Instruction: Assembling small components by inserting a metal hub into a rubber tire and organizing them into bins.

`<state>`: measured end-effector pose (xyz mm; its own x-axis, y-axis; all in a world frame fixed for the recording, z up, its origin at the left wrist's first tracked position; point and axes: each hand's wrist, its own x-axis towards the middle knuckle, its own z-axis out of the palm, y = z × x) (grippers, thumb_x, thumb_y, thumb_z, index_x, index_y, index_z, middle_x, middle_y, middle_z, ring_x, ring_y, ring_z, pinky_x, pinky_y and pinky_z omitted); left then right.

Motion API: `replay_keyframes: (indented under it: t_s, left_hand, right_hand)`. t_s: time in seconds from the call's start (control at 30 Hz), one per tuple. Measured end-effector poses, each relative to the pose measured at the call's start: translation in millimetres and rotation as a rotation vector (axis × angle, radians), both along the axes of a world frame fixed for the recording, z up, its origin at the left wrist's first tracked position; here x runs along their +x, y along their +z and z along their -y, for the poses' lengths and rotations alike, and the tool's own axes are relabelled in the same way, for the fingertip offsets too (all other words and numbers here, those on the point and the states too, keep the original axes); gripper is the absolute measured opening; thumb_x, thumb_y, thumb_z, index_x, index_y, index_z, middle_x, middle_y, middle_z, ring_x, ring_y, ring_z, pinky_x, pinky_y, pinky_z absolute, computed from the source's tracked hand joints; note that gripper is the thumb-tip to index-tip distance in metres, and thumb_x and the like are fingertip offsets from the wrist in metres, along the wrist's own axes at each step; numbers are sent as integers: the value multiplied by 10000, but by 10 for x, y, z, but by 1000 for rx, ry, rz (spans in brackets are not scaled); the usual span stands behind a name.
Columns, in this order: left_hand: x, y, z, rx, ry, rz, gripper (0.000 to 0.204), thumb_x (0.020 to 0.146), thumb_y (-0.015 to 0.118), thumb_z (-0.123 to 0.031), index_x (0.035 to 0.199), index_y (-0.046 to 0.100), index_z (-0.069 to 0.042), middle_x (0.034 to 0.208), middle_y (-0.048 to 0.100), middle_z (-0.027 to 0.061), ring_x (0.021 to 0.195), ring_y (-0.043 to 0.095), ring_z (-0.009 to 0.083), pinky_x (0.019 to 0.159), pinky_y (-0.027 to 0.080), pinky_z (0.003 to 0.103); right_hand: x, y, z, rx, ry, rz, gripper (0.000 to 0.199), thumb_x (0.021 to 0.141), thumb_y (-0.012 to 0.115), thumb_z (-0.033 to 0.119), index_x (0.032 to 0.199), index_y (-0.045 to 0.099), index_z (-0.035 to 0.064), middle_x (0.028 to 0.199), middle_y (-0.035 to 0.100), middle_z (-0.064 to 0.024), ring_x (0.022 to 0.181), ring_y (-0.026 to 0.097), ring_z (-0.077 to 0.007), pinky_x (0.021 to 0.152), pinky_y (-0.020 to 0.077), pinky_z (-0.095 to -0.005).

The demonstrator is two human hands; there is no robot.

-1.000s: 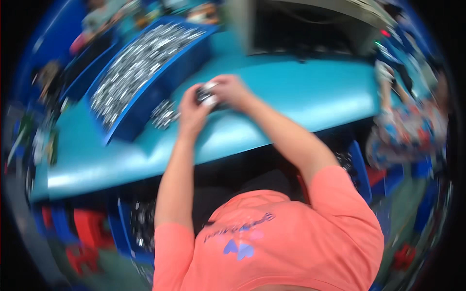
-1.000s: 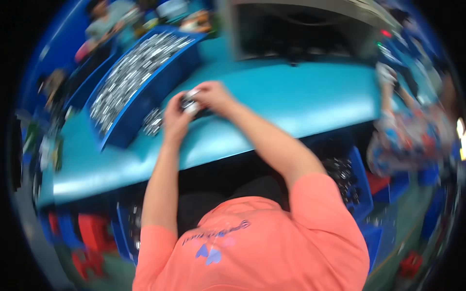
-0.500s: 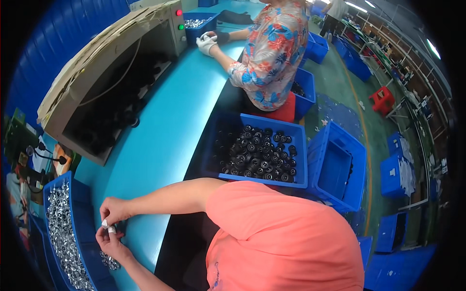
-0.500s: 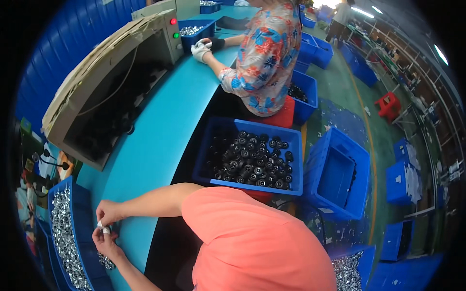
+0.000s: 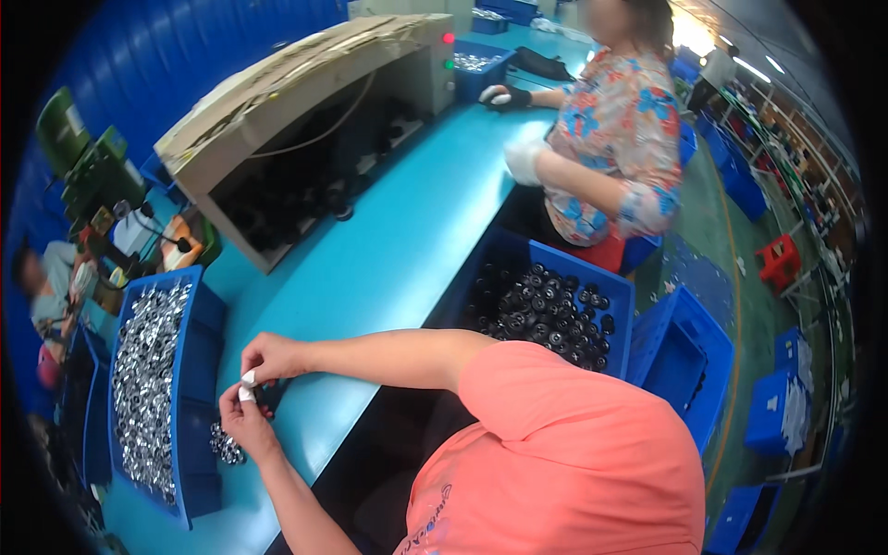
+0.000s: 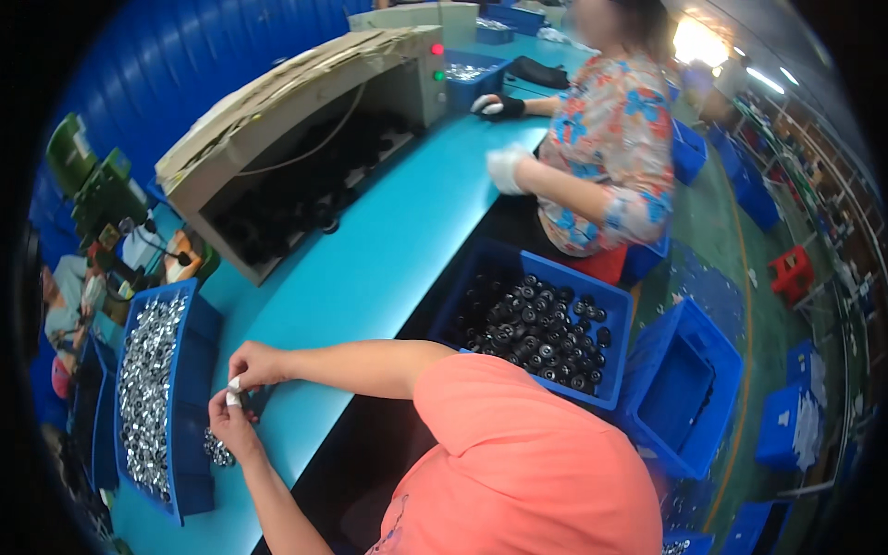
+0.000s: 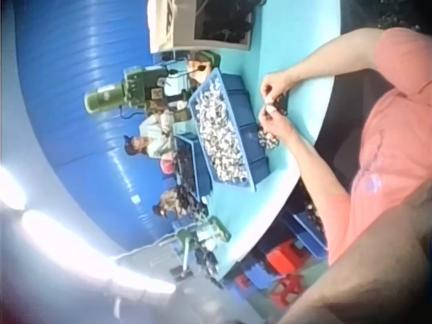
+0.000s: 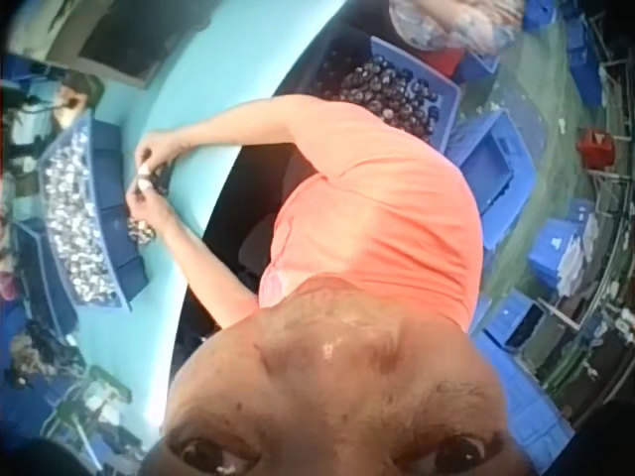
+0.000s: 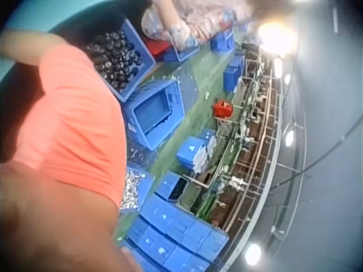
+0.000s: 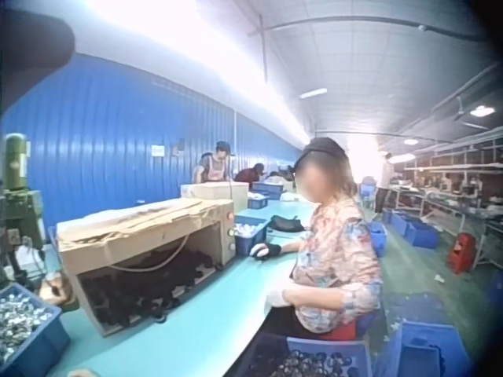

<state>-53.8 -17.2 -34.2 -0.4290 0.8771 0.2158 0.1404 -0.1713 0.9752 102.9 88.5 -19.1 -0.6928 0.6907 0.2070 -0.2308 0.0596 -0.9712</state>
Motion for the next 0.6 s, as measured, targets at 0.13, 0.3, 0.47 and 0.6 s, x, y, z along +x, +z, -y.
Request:
replay_keyframes:
  t_s: [0.13,0.3,0.47,0.6]
  left_hand:
    - [69,15,-29,49,-56,69,198,1007,630,-63,1202,631,-29,1011,688,52,744,603,72,600,480,208]
    - [196,213,78,106,-155,105,483,893,693,82,1350,557,9,1219,644,86,1066,662,152,914,553,281]
    - [243,232,101,138,-82,8,494,886,680,110,1359,562,27,1234,637,89,1098,661,172,948,554,300]
    - [237,183,90,146,26,-208,454,861,708,77,1302,628,2,1207,651,87,1050,676,188,902,565,320]
  right_hand:
    - [30,42,-23,-67,-9,4,188,909,763,188,967,736,11,819,709,-34,649,627,-87,574,526,-244]
    - [-19,62,-32,-174,14,-9,192,928,756,202,1016,717,35,859,691,-13,677,614,-78,600,522,-241]
    - [-32,102,22,-176,73,26,268,899,784,175,1095,671,32,894,668,-21,714,622,-92,604,525,-250]
    - [7,89,-22,-198,134,59,273,894,775,161,1100,655,26,893,659,-32,718,626,-103,608,523,-260]
